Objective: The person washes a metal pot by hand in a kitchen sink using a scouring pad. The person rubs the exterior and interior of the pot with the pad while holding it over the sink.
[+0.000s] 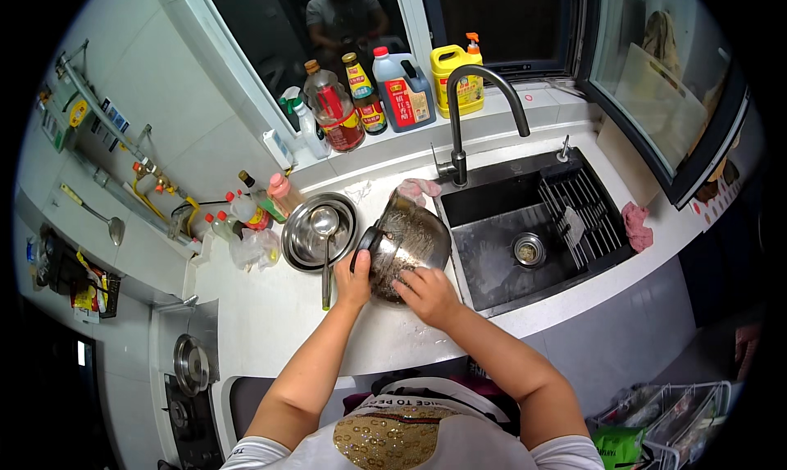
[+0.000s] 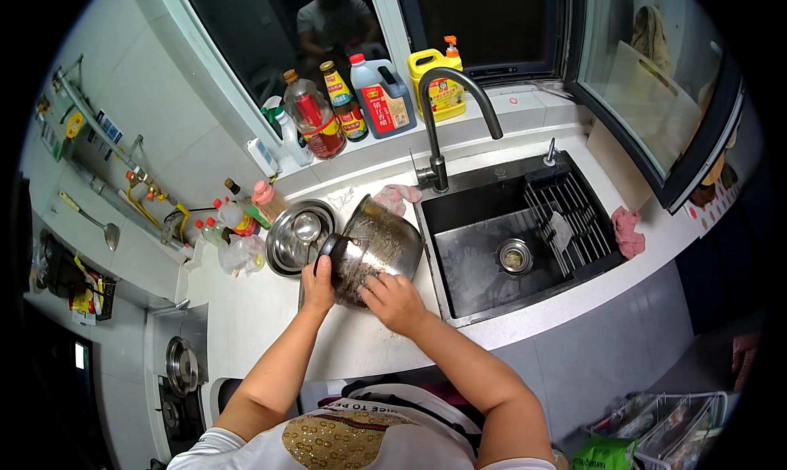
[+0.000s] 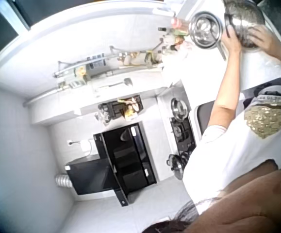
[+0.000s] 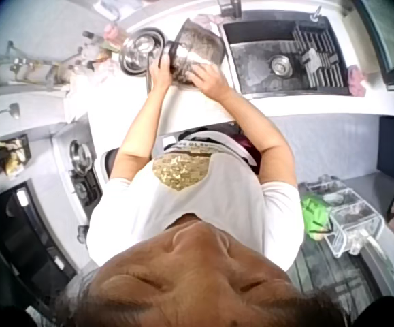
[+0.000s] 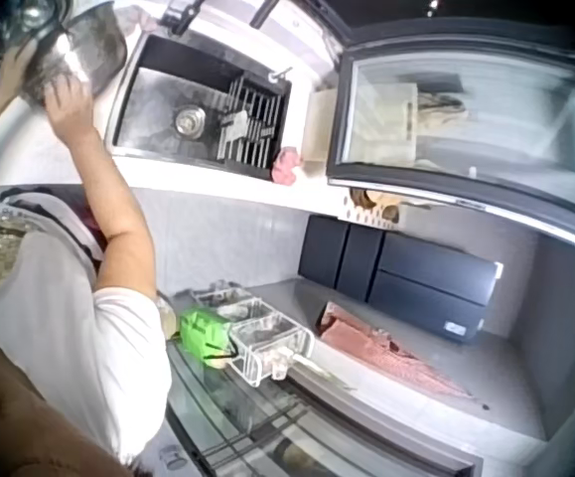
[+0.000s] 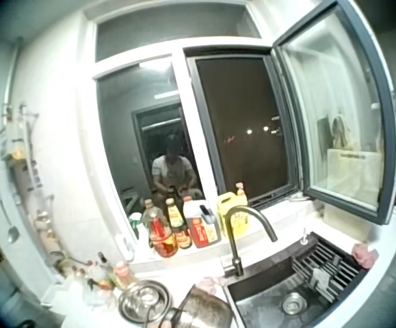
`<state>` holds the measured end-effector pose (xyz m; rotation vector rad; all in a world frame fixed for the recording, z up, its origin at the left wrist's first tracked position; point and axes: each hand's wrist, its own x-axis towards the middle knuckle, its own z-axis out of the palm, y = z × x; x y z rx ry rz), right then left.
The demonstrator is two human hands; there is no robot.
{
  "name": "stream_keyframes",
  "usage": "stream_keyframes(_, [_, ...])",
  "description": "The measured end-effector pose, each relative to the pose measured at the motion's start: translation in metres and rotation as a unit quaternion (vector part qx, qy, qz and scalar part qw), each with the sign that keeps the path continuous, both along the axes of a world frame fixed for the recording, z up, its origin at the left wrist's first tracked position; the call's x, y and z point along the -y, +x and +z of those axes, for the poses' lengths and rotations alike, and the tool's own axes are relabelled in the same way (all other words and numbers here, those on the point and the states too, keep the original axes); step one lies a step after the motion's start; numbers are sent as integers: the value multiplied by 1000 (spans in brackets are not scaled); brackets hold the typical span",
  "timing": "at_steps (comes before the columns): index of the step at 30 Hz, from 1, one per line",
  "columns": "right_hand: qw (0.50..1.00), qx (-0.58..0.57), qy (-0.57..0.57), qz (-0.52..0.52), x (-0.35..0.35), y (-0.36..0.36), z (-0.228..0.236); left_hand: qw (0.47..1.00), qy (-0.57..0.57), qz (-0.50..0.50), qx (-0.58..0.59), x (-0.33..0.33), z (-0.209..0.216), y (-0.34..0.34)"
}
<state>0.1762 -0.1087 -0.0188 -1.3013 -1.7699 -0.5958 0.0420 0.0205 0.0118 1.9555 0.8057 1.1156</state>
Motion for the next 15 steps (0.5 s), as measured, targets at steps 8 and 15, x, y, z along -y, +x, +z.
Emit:
stream_keyframes(8, [996,-72,26,-43,-26,-9,4,1000,17,-5,-10,2,6,-4])
stream_keyframes(15, [986,-118,-14,-120,-32,9,29,1000,9,6,0,1,2,-3])
